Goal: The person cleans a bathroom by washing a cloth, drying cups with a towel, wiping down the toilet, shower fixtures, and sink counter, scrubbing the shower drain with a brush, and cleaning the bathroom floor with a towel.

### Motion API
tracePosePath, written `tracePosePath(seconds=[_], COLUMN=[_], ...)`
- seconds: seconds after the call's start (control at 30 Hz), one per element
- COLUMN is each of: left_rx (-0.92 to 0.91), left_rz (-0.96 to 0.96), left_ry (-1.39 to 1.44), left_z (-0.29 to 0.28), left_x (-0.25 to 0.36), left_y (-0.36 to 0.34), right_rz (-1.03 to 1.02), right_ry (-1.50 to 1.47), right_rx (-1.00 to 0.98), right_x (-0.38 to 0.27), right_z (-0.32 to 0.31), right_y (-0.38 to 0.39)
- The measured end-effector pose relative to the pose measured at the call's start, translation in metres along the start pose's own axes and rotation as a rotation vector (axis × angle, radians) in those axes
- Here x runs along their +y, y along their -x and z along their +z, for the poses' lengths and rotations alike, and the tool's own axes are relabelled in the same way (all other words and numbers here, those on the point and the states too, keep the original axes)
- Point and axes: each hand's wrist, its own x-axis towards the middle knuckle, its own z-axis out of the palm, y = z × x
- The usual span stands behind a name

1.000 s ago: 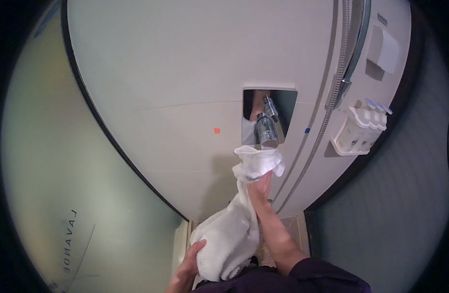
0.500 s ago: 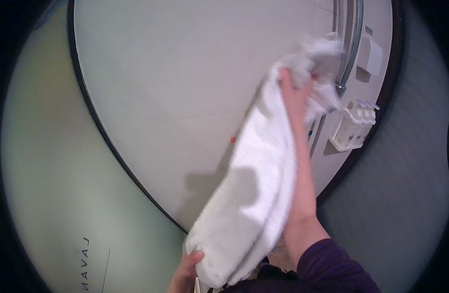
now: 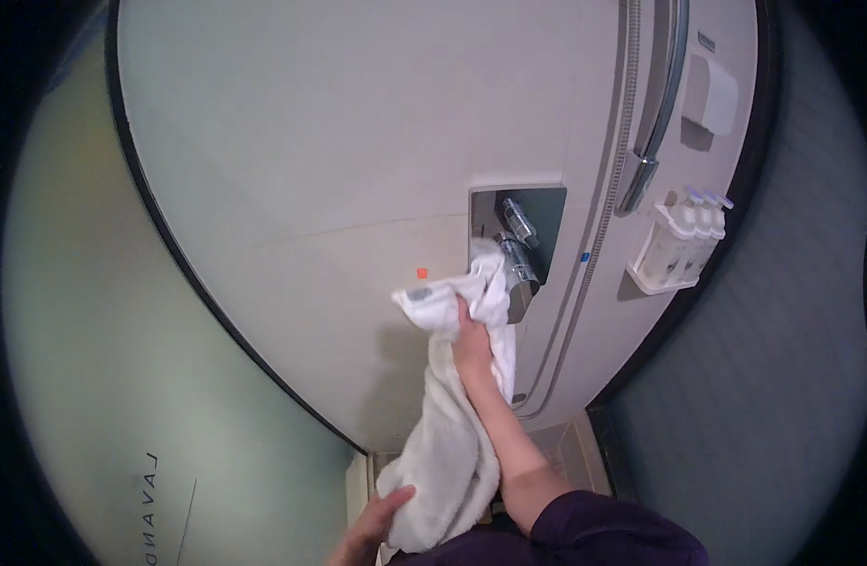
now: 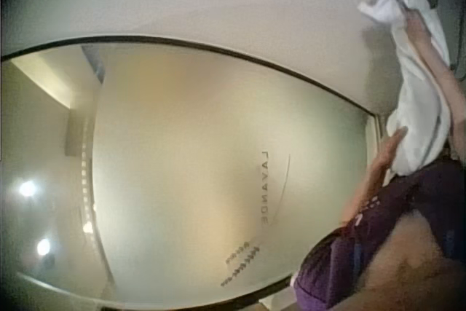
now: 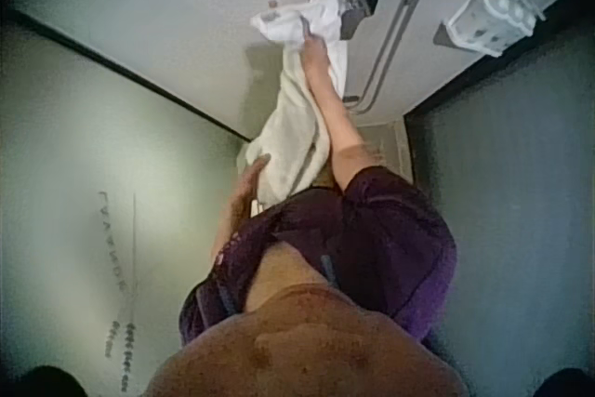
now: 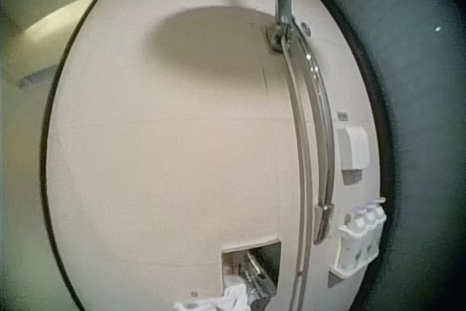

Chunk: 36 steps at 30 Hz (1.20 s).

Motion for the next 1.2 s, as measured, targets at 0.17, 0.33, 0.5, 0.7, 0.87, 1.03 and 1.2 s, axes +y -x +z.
tracePosePath(seconds=[0.17, 0.33, 0.5, 0.7, 0.87, 1.03, 1.2], left_rx=[-0.100, -0.242, -0.448, -0.668, -0.575, -0.525, -0.615], left_rz=[0.032, 0.098, 0.049, 0.102, 0.211, 0.282, 0.203], left_ry=[-0.049, -0.087, -0.209, -0.435, -0.315, -0.287, -0.378], left_z=[0.016, 0.013, 0.055, 0.097, 0.082, 0.047, 0.065], left_x=[-0.003, -0.011, -0.014, -0.006, 0.002, -0.002, 0.004], left_y=[0.000, -0.005, -0.031, -0.043, -0.024, -0.013, -0.033], right_rz=[0.021, 0.293, -0.788, -0.247, 0.030, 0.130, -0.541], right_ry=[-0.139, -0.988, 0.564, 0.380, -0.470, -1.004, 0.247], right_rx=[0.407, 0.538, 0.399, -0.122, 0.203, 0.504, 0.666], right_x=[0.108, 0.065, -0.040, -0.029, 0.072, 0.078, -0.016], right_z=[-0.009, -0.105, -0.176, -0.182, -0.175, -0.176, -0.216], right_y=[0.064, 0.078, 0.011, -0.015, -0.017, 0.016, -0.063])
